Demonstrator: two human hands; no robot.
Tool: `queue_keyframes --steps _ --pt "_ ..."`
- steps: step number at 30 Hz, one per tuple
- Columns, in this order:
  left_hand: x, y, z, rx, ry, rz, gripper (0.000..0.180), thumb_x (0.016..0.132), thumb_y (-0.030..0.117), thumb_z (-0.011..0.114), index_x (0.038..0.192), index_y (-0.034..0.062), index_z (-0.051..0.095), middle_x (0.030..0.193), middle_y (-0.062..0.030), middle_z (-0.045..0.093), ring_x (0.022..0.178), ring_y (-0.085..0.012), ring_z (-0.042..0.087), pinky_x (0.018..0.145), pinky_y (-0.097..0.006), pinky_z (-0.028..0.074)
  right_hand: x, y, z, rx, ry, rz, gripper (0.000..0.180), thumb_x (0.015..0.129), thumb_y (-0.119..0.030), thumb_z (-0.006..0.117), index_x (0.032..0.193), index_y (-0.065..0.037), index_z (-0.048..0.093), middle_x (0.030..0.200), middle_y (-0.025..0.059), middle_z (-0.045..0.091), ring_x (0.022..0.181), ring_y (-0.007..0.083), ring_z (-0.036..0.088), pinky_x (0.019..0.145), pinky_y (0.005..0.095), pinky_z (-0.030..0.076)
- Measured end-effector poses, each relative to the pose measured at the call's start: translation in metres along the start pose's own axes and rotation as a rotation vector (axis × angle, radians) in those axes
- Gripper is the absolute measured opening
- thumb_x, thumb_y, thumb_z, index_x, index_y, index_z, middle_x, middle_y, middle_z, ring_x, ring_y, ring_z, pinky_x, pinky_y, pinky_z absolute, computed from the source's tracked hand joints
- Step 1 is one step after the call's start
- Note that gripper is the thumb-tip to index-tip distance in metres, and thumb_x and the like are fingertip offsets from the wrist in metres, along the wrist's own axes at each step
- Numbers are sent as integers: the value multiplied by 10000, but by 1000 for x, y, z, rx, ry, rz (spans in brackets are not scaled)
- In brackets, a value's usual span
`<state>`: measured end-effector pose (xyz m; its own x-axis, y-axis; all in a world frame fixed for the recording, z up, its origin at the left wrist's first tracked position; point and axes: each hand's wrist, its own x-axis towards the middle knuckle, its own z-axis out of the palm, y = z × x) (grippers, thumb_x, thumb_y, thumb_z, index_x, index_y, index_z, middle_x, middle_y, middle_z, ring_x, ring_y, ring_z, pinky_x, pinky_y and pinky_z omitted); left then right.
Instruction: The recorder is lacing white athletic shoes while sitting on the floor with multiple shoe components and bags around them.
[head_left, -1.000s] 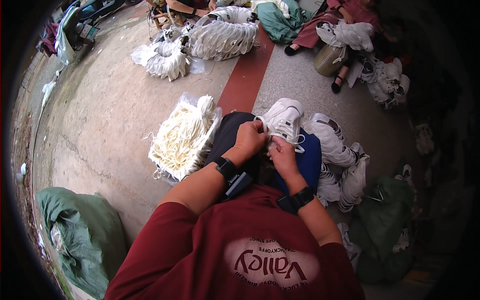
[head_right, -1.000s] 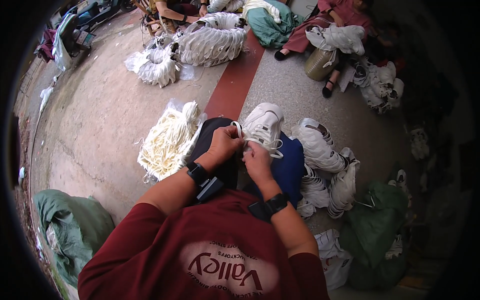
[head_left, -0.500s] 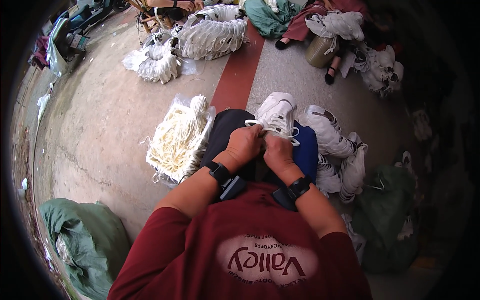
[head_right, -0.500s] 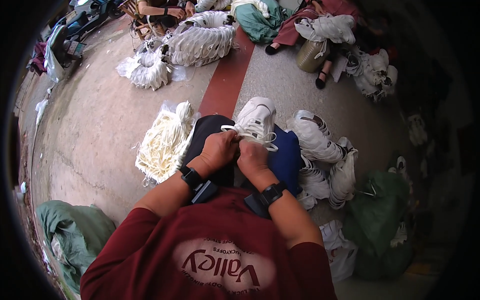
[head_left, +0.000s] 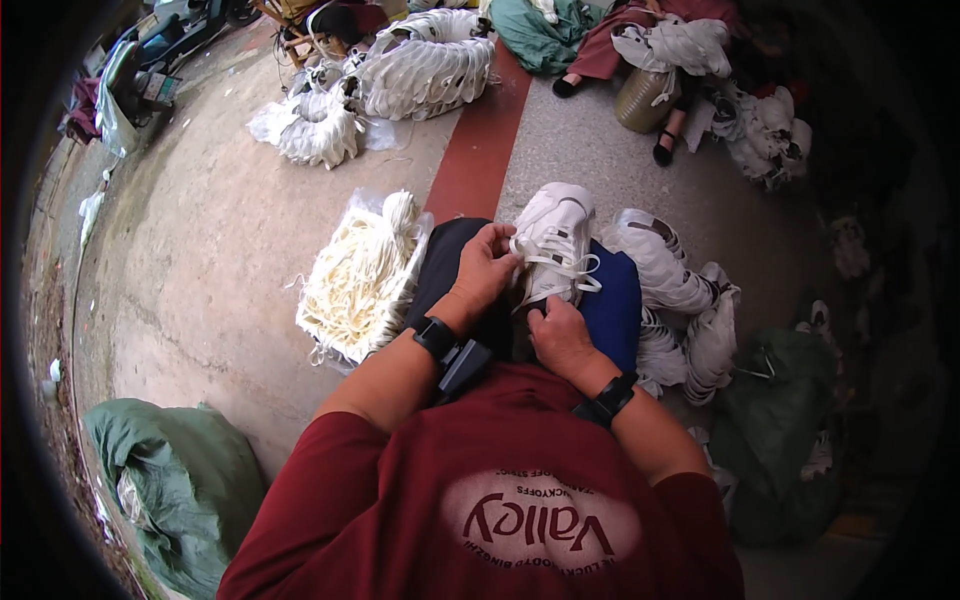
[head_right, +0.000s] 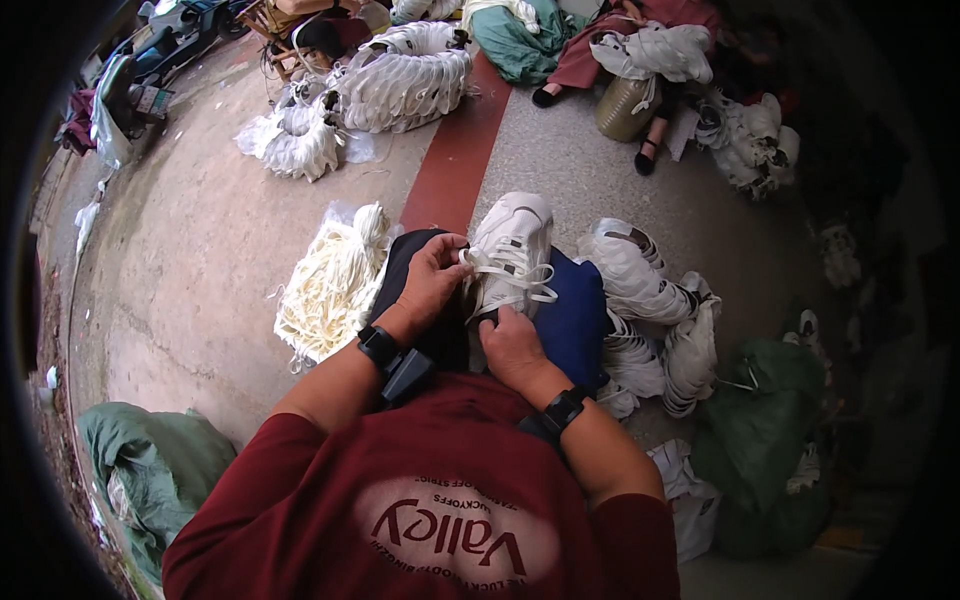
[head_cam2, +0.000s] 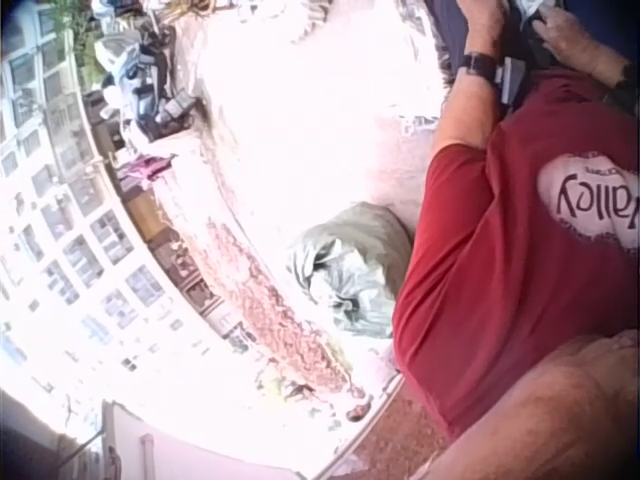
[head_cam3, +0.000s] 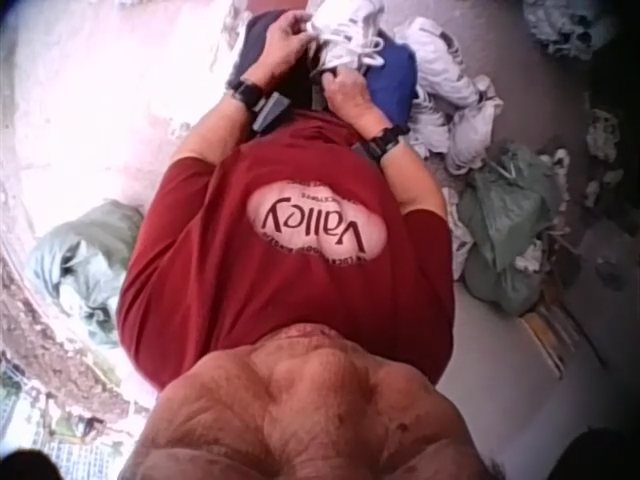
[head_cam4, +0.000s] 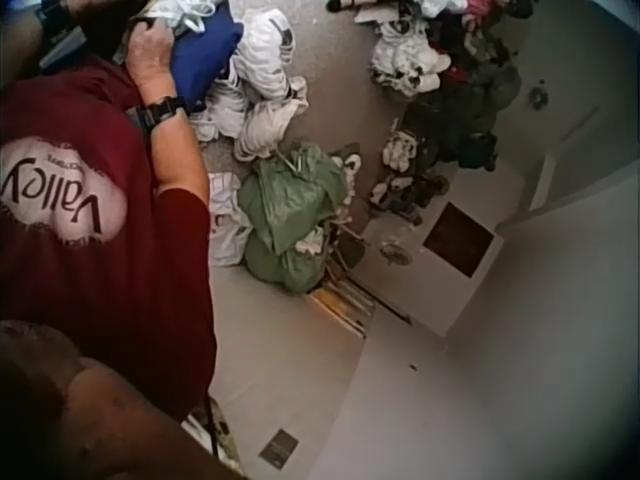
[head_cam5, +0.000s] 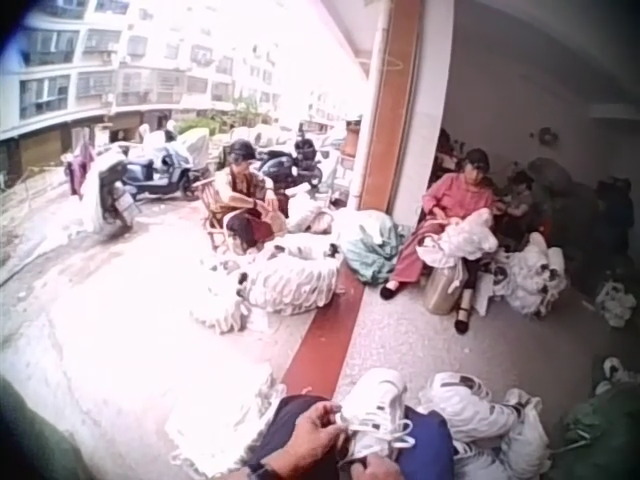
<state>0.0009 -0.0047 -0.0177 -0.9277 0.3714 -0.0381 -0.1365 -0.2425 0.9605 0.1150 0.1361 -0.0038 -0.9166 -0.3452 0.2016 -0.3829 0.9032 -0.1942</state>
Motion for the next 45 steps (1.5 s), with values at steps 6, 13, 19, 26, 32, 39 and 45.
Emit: queue_keyframes --steps 6,13,19,26,32,39,45 --pt "-5 19 -18 -231 84 -75 317 820 2 617 1107 60 495 911 -5 555 842 -104 575 720 -239 487 4 0 -25 179 89 78 131 651 -44 660 709 -42 542 759 149 504 700 341 534 628 426 443" --pt "-9 15 -43 -490 118 -96 158 849 34 601 998 43 550 886 -41 588 798 -152 619 657 -250 511 -8 41 -101 1425 589 493 211 754 80 571 954 15 591 914 48 641 819 114 596 765 269 479" --pt "-7 14 -33 -418 72 -82 78 861 22 575 938 33 574 806 -41 610 709 -138 624 627 -242 509 -1 0 -73 484 173 212 169 732 -4 621 882 3 543 744 142 547 686 279 568 634 360 435" --pt "-9 15 -35 -410 32 -98 71 863 22 571 932 36 575 805 -34 607 704 -121 617 620 -235 506 30 -4 -24 94 -20 243 422 651 -3 673 1027 5 480 938 235 553 841 421 555 703 473 451" --pt "-11 14 -42 -460 17 -88 66 862 16 567 925 33 574 801 -34 603 706 -122 616 622 -233 508 4 66 -72 864 398 552 414 635 21 675 1038 26 579 909 65 634 805 180 608 754 287 478" --pt "-5 19 -42 -504 13 -141 63 866 14 559 924 30 574 797 -29 595 706 -123 612 627 -238 505 9 34 -134 656 346 497 368 625 6 692 976 29 583 864 84 637 763 213 613 743 321 484" --pt "-2 20 -28 -191 -83 -127 50 871 62 584 917 43 581 813 -21 606 742 -113 599 696 -238 488 33 0 -41 194 -201 437 496 697 -189 736 1080 -10 477 819 223 625 827 417 602 744 480 468"
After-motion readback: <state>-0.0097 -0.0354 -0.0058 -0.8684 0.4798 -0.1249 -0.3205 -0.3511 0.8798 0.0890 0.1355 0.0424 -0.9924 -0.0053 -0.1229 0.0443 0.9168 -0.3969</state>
